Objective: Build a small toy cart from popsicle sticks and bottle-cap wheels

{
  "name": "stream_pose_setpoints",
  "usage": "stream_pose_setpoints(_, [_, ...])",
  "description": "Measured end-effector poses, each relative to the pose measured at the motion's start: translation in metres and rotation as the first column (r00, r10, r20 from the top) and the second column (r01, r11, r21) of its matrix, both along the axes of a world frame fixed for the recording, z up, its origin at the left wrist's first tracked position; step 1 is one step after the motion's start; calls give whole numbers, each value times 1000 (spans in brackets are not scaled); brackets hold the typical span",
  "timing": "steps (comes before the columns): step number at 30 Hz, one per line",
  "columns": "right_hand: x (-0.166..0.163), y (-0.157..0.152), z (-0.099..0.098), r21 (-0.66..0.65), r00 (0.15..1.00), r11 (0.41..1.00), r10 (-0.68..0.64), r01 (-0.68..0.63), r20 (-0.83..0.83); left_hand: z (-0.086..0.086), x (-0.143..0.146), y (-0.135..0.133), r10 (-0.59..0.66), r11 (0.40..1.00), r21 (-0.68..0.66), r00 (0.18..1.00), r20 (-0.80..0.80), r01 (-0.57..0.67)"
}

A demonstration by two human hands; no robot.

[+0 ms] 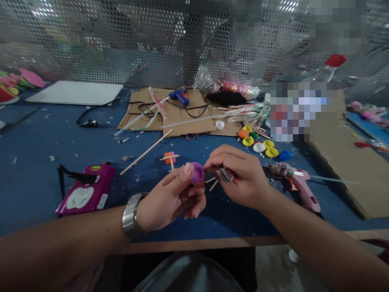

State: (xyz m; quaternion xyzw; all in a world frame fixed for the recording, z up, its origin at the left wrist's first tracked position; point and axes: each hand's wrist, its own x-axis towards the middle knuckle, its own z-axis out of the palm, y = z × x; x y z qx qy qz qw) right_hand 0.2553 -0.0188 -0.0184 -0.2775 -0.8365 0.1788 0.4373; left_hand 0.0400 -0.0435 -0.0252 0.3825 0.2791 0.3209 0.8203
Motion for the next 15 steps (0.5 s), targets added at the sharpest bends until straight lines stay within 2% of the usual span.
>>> stream_pose_setpoints(2, [0, -1, 1, -18, 1000, 1000, 9, -9, -5, -1, -1, 0, 37, 983, 181, 997, -67, -24])
stream_pose_setpoints(4, [-1, -2, 2, -39, 1000, 999, 0, 0, -3, -1, -3, 1, 101, 934, 354, 982, -160, -39])
stream_pose_setpoints(6, [-2, -4, 2, -55, 1000, 998, -25, 25, 3, 0, -6, 2, 185, 871, 488, 958, -218, -57])
stream_pose_setpoints(8, [-2, -6, 2, -71, 999, 997, -38, 39, 16, 0, -8, 4, 282, 778, 624, 927, -248, -69])
stream_pose_setpoints(10, [-3, -6, 1, -87, 999, 996, -35, 37, 27, -1, -11, 5, 400, 620, 785, 861, -314, -2])
stream_pose_setpoints(12, [-2, -5, -1, -90, 999, 996, -21, 24, 38, -1, -12, 6, 516, 409, 894, 763, -389, 180])
stream_pose_setpoints(14, [-2, -5, -1, -75, 999, 997, -7, 11, 52, 1, -13, 7, 611, 217, 902, 669, -424, 373])
stream_pose_setpoints(15, [-2, -4, -1, -63, 998, 998, 2, 2, 57, 3, -14, 7, 652, 142, 884, 630, -422, 445])
